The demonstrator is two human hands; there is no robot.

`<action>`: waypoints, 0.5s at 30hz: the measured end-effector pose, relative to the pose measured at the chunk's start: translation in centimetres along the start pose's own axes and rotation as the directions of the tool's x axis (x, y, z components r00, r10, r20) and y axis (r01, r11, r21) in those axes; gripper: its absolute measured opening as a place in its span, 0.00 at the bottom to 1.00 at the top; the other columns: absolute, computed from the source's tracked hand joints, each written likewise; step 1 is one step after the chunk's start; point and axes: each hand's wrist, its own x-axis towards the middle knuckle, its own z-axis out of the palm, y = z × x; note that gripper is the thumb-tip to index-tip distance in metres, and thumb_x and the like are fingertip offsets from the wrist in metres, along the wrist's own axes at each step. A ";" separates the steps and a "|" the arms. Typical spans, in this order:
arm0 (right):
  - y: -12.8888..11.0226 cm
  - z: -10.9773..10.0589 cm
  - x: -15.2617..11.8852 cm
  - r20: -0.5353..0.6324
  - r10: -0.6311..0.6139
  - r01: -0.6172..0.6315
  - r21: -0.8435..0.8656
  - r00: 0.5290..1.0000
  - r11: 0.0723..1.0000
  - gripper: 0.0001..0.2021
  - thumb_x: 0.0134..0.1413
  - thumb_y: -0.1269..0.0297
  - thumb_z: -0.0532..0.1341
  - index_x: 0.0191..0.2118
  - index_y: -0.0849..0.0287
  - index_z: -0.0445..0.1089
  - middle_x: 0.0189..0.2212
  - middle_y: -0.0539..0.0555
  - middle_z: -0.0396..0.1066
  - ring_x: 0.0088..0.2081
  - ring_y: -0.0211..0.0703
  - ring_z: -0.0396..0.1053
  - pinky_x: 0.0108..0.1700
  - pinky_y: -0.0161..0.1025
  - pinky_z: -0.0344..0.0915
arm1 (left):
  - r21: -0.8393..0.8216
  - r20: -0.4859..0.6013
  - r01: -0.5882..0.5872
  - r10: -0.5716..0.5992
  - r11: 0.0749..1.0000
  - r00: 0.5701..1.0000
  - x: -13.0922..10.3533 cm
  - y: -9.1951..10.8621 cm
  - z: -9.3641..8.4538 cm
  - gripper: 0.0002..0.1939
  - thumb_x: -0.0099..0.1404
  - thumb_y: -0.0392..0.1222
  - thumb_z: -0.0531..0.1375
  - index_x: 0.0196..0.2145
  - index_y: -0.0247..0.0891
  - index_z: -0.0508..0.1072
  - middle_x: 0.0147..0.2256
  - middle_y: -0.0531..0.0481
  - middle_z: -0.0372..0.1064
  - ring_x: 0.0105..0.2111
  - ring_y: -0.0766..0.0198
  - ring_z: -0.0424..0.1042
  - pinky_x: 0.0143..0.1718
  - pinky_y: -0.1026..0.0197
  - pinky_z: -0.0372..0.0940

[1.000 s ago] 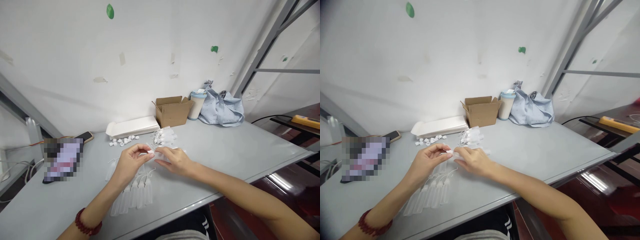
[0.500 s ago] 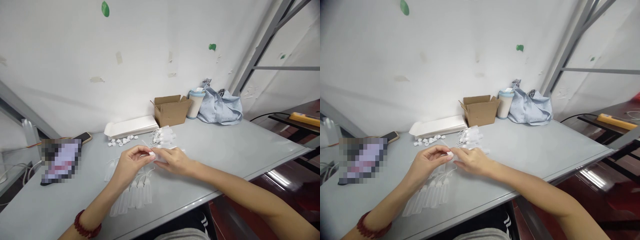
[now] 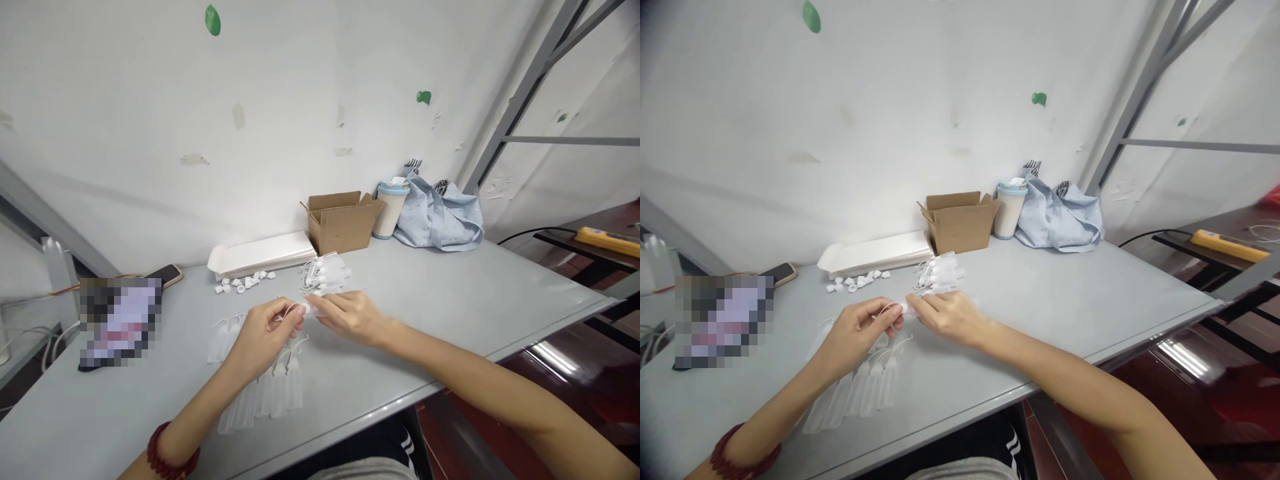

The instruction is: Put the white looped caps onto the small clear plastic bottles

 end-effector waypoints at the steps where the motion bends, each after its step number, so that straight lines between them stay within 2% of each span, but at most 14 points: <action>1: 0.1 0.0 -0.1 0.008 0.009 -0.009 0.008 1.000 1.000 0.12 0.60 0.73 0.51 0.48 0.65 0.63 0.23 0.48 0.71 0.22 0.34 0.66 0.22 0.33 0.57 | 0.023 -0.001 -0.018 0.018 1.000 1.000 0.0 0.0 0.0 0.14 0.62 0.49 0.55 0.28 0.37 0.72 0.26 0.51 0.70 0.27 0.64 0.70 0.29 0.64 0.66; 4: 0.3 0.1 -0.2 0.020 0.036 -0.036 0.023 0.999 0.999 0.15 0.60 0.72 0.50 0.52 0.65 0.60 0.27 0.51 0.73 0.25 0.36 0.68 0.24 0.33 0.59 | 0.078 -0.015 -0.067 0.068 0.995 0.998 -0.2 0.1 -0.1 0.12 0.62 0.48 0.55 0.35 0.39 0.73 0.32 0.49 0.72 0.29 0.63 0.69 0.29 0.64 0.65; 6: 0.4 0.1 -0.2 0.017 0.054 -0.054 0.024 0.998 0.998 0.17 0.60 0.73 0.49 0.54 0.65 0.58 0.28 0.52 0.73 0.25 0.36 0.68 0.24 0.33 0.60 | 0.106 -0.014 -0.101 0.103 0.989 0.995 -0.2 0.1 -0.1 0.12 0.62 0.47 0.55 0.36 0.39 0.73 0.34 0.49 0.72 0.31 0.62 0.69 0.29 0.64 0.64; 10: 0.2 -0.1 0.1 -0.003 0.055 -0.055 0.009 0.998 0.998 0.16 0.60 0.73 0.50 0.54 0.68 0.58 0.24 0.51 0.71 0.22 0.36 0.66 0.21 0.34 0.58 | 0.118 0.002 -0.103 0.104 0.988 0.995 -0.1 0.0 0.1 0.13 0.64 0.49 0.53 0.32 0.40 0.73 0.31 0.50 0.71 0.30 0.63 0.67 0.28 0.65 0.62; 13: 0.1 -0.3 0.2 -0.018 0.001 -0.001 -0.019 1.000 1.000 0.18 0.60 0.73 0.51 0.55 0.70 0.57 0.24 0.51 0.71 0.21 0.36 0.64 0.21 0.35 0.58 | 0.101 0.007 -0.076 0.076 0.992 0.997 0.0 -0.2 0.3 0.17 0.65 0.49 0.52 0.25 0.38 0.72 0.26 0.51 0.69 0.27 0.64 0.66 0.27 0.65 0.62; 15: 0.2 -0.2 0.1 -0.025 -0.019 0.018 -0.046 1.000 0.999 0.19 0.61 0.73 0.51 0.56 0.71 0.56 0.23 0.51 0.71 0.22 0.36 0.64 0.21 0.34 0.58 | 0.086 0.023 -0.082 0.080 0.993 0.996 0.0 -0.2 0.3 0.15 0.64 0.48 0.53 0.27 0.38 0.72 0.26 0.51 0.69 0.26 0.64 0.66 0.26 0.65 0.62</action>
